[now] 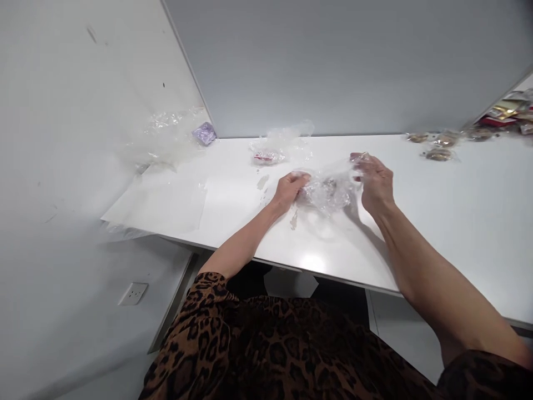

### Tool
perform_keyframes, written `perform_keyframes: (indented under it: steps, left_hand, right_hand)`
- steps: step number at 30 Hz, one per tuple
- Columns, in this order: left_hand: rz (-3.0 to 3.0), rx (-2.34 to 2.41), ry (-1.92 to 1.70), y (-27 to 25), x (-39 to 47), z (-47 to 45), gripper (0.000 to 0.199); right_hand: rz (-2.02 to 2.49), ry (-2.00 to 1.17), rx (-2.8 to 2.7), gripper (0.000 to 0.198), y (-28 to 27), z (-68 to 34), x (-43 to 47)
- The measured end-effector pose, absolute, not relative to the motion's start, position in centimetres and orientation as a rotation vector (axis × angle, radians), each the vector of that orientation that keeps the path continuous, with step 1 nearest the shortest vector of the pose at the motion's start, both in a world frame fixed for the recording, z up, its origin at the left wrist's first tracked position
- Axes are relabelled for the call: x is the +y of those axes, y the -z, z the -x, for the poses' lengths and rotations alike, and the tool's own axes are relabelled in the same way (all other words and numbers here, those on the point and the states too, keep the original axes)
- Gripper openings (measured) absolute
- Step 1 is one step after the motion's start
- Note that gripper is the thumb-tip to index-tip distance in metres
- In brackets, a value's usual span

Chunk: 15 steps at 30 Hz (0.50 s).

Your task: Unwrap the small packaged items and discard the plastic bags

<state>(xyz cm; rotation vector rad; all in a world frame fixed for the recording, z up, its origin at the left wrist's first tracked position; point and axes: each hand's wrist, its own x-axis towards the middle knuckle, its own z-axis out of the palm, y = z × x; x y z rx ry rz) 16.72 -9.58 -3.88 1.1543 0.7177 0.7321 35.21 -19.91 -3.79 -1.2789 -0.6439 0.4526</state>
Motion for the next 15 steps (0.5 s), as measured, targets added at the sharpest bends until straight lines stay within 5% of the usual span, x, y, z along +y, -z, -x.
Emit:
perform_keyframes:
  steps: [7,15]
  left_hand:
    - [-1.06,0.801,-0.972,2.9,-8.8,-16.1,0.019]
    - [-0.737,0.72,-0.846,3.0,-7.9,-16.2,0.018]
  right_hand:
    - [1.173,-0.625,-0.48,0.038,3.2,-36.3,-20.2]
    - [1.037,-0.763,-0.44,0.012,1.0,-37.9,-21.6]
